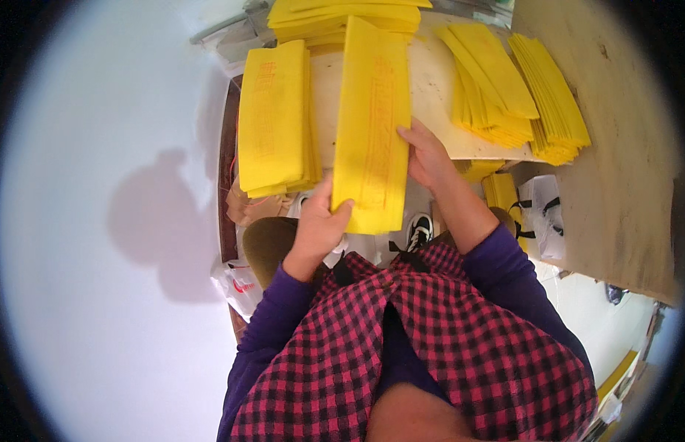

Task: The person repeatedly picks up yellow rectangular sheets from a table, uses a dark wooden block to press or align them, and stacks them into neat piles. The person then gathers the stacks and places them into a plastic bag.

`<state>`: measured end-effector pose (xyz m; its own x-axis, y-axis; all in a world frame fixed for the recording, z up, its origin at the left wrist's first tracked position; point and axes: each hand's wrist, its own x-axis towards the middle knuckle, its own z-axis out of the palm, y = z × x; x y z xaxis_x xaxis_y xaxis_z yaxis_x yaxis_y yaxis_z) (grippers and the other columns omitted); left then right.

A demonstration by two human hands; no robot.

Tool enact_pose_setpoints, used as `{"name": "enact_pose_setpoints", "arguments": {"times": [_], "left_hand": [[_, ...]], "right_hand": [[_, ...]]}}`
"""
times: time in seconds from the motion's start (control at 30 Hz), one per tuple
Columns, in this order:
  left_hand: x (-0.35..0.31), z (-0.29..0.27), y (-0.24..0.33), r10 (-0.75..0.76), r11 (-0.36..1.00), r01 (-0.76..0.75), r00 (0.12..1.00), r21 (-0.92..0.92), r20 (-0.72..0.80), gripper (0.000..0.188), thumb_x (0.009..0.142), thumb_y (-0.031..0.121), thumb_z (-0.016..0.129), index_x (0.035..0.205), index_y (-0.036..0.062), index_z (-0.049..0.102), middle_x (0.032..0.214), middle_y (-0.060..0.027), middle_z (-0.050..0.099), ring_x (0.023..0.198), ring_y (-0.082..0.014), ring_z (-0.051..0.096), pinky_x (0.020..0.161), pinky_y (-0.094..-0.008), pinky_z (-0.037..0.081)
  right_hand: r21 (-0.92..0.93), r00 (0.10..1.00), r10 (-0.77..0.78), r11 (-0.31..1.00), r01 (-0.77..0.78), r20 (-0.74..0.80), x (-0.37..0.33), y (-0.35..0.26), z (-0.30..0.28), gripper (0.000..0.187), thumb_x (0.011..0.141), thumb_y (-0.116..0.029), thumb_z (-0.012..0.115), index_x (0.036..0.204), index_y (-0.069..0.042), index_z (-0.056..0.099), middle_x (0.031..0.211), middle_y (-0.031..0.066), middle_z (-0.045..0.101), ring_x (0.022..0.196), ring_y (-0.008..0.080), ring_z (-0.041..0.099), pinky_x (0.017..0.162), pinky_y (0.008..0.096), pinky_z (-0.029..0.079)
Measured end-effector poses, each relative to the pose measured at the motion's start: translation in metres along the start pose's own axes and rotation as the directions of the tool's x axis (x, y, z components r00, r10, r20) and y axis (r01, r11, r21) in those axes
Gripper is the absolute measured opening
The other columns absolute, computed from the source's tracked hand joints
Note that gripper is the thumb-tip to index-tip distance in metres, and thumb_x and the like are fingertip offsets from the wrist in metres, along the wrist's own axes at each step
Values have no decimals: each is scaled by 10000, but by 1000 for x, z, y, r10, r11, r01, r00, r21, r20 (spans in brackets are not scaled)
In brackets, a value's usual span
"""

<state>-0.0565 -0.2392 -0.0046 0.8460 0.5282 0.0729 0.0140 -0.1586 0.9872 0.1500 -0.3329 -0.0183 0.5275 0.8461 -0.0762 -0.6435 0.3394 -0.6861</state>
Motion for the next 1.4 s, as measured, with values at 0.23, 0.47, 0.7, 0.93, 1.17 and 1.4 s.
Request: {"name": "enact_pose_setpoints", "arguments": {"times": [0.23,0.47,0.7,0.93,1.17,1.4], "left_hand": [[29,-78,36,79,986,-121,944,-114,-321,521,801,-54,518,1297,-60,361,1184,-134,540,1082,-182,531,912,-281,413],[60,-138,8,-115,967,193,913,166,-391,553,775,-18,558,1294,-53,371,1063,-172,610,948,-194,609,783,-271,477],[49,-148,-32,7,971,78,934,225,-357,549,759,82,630,1259,-37,435,944,-170,628,846,-216,620,726,-294,477],[41,-155,-32,283,764,57,866,643,-413,510,757,200,684,1186,-25,524,924,-124,595,838,-166,564,735,-310,455],[75,-193,-60,-100,994,67,851,-83,-516,590,788,412,661,1180,-9,534,1122,-144,563,999,-229,531,867,-328,409],[96,-185,-59,-386,796,195,893,-573,-232,550,848,464,581,1174,23,548,1186,-111,558,1028,-196,552,862,-302,433]], "right_hand": [[-111,983,44,994,-24,180,92,2,89,297,911,-62,434,1195,24,454,1135,130,567,1012,235,578,878,354,476],[-488,977,192,846,-215,-98,164,51,116,310,875,-42,475,1171,49,486,1090,137,589,961,222,597,826,339,490],[-777,998,43,626,-69,-54,178,70,97,349,812,7,511,1158,46,502,1000,136,605,899,200,597,767,312,491],[-893,995,-88,450,2,-42,169,68,106,423,796,-75,585,1194,25,484,1069,162,592,953,234,584,822,312,458],[-851,961,-86,490,-190,-264,146,70,101,743,826,-432,594,1328,54,340,1206,150,478,1167,249,422,982,352,323],[-566,947,183,766,-305,-263,164,87,75,729,893,-548,409,1316,45,363,1286,165,463,1179,266,431,1029,361,289]]}}
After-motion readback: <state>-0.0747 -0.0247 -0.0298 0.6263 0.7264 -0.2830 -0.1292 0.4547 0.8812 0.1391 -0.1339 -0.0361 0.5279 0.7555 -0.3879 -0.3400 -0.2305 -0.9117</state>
